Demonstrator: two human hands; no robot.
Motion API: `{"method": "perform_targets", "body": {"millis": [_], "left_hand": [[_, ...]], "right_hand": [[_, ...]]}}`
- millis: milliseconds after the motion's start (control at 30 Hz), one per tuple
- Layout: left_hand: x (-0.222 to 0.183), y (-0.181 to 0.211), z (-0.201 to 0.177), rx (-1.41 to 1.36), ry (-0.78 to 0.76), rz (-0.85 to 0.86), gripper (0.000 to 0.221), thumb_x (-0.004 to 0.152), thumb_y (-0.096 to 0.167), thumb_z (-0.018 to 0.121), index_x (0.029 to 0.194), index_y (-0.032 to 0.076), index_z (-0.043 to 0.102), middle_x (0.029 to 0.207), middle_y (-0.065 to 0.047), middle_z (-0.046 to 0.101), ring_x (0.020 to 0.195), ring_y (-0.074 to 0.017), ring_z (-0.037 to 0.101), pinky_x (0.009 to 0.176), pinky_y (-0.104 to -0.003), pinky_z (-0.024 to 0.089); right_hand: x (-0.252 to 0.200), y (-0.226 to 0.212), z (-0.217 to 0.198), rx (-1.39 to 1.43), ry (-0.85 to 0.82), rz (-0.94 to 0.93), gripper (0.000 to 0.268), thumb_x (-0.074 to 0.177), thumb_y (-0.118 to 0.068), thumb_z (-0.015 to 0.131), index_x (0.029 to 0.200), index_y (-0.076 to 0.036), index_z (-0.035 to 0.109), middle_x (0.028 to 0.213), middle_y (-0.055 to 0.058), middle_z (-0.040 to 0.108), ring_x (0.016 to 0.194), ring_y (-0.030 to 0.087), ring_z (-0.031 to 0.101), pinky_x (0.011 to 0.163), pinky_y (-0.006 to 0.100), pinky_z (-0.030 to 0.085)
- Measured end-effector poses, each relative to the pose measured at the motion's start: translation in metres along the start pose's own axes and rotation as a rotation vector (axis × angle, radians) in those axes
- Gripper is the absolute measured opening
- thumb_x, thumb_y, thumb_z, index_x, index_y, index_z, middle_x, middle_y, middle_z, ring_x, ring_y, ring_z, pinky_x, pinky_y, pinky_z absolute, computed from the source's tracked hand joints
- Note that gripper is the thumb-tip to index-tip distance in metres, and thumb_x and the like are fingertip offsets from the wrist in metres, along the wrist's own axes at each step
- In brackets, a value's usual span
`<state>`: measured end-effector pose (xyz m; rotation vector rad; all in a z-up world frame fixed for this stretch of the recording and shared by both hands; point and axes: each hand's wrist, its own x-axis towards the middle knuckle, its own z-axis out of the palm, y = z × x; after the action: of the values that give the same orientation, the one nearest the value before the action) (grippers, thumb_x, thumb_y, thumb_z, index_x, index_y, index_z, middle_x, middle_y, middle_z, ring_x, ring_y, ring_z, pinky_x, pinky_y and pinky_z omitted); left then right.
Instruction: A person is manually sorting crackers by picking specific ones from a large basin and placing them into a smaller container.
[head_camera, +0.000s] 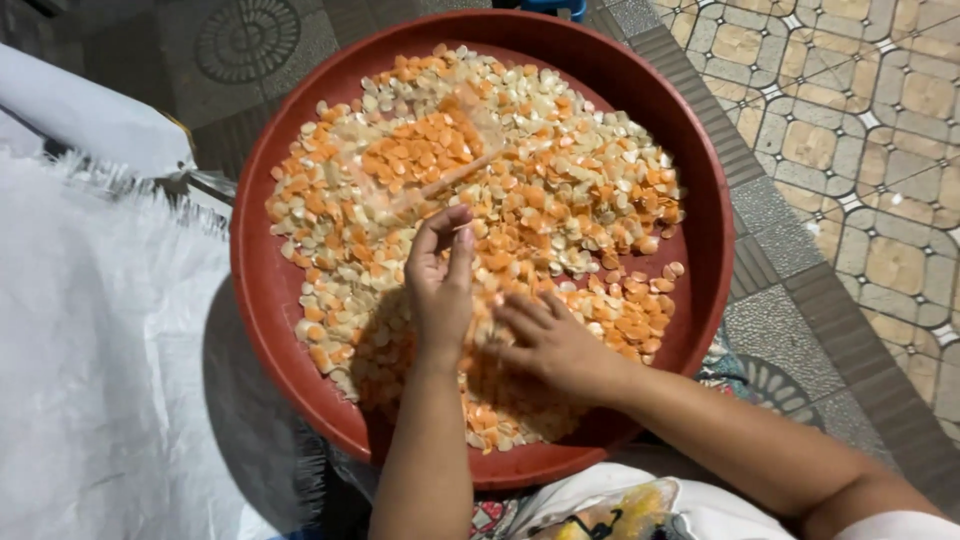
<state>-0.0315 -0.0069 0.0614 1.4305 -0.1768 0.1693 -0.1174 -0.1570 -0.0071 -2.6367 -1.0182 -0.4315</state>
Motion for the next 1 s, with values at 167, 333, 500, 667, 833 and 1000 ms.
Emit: {"method": "perform_targets", "body": {"millis": [167, 333, 500, 667, 833, 1000], "left_hand": [[0.003, 0.001, -0.002, 0.008, 0.028, 0.003, 0.021, 0.1, 0.012, 0.062, 0.12, 0.008, 0.068, 0.109, -0.007, 0.071, 0.096, -0.0104, 0.064, 0.074, -0.023, 0.058], [0.002, 0.01, -0.004, -0.037, 0.051, 0.018, 0.02, 0.1, 0.012, 0.063, 0.119, 0.01, 0.068, 0.106, -0.005, 0.072, 0.093, -0.0076, 0.064, 0.074, -0.022, 0.059], [0.003, 0.008, -0.007, -0.087, 0.03, 0.037, 0.02, 0.102, 0.011, 0.062, 0.12, 0.01, 0.068, 0.105, -0.005, 0.07, 0.09, -0.0059, 0.061, 0.075, -0.021, 0.059], [0.002, 0.012, -0.008, -0.072, 0.009, 0.021, 0.019, 0.103, 0.01, 0.06, 0.12, 0.01, 0.067, 0.105, -0.005, 0.069, 0.089, -0.007, 0.06, 0.074, -0.021, 0.059], [0.003, 0.01, -0.007, -0.05, -0.003, 0.031, 0.019, 0.103, 0.009, 0.059, 0.12, 0.009, 0.066, 0.105, -0.006, 0.068, 0.089, -0.0079, 0.06, 0.074, -0.022, 0.059], [0.003, 0.01, -0.008, -0.019, -0.013, 0.008, 0.019, 0.104, 0.011, 0.058, 0.122, 0.009, 0.066, 0.106, -0.006, 0.067, 0.089, -0.0086, 0.059, 0.073, -0.02, 0.057]], "right_hand": [[-0.001, 0.027, -0.022, 0.017, 0.044, -0.034, 0.046, 0.076, -0.048, 0.079, 0.105, -0.014, 0.065, 0.105, 0.015, 0.063, 0.105, 0.039, 0.061, 0.082, 0.049, 0.046], [-0.045, 0.1, -0.037, -0.1, -0.002, 0.105, 0.06, 0.06, -0.04, 0.084, 0.113, -0.018, 0.067, 0.106, 0.014, 0.062, 0.101, 0.037, 0.063, 0.081, 0.047, 0.048], [-0.061, 0.113, -0.062, -0.092, 0.091, 0.392, 0.061, 0.071, -0.026, 0.085, 0.129, -0.024, 0.069, 0.128, 0.013, 0.063, 0.114, 0.04, 0.061, 0.083, 0.05, 0.05], [-0.071, 0.104, -0.024, 0.1, 0.16, 0.389, 0.022, 0.087, -0.017, 0.078, 0.109, -0.017, 0.075, 0.099, 0.009, 0.07, 0.094, 0.035, 0.068, 0.078, 0.044, 0.052], [-0.035, 0.048, -0.022, -0.022, -0.005, 0.29, 0.013, 0.08, -0.029, 0.075, 0.093, -0.027, 0.071, 0.084, -0.004, 0.068, 0.087, 0.022, 0.066, 0.073, 0.04, 0.046], [-0.035, 0.033, 0.012, -0.11, -0.028, 0.093, 0.025, 0.082, -0.045, 0.068, 0.09, -0.022, 0.063, 0.082, -0.001, 0.061, 0.078, 0.024, 0.057, 0.071, 0.039, 0.037]]}}
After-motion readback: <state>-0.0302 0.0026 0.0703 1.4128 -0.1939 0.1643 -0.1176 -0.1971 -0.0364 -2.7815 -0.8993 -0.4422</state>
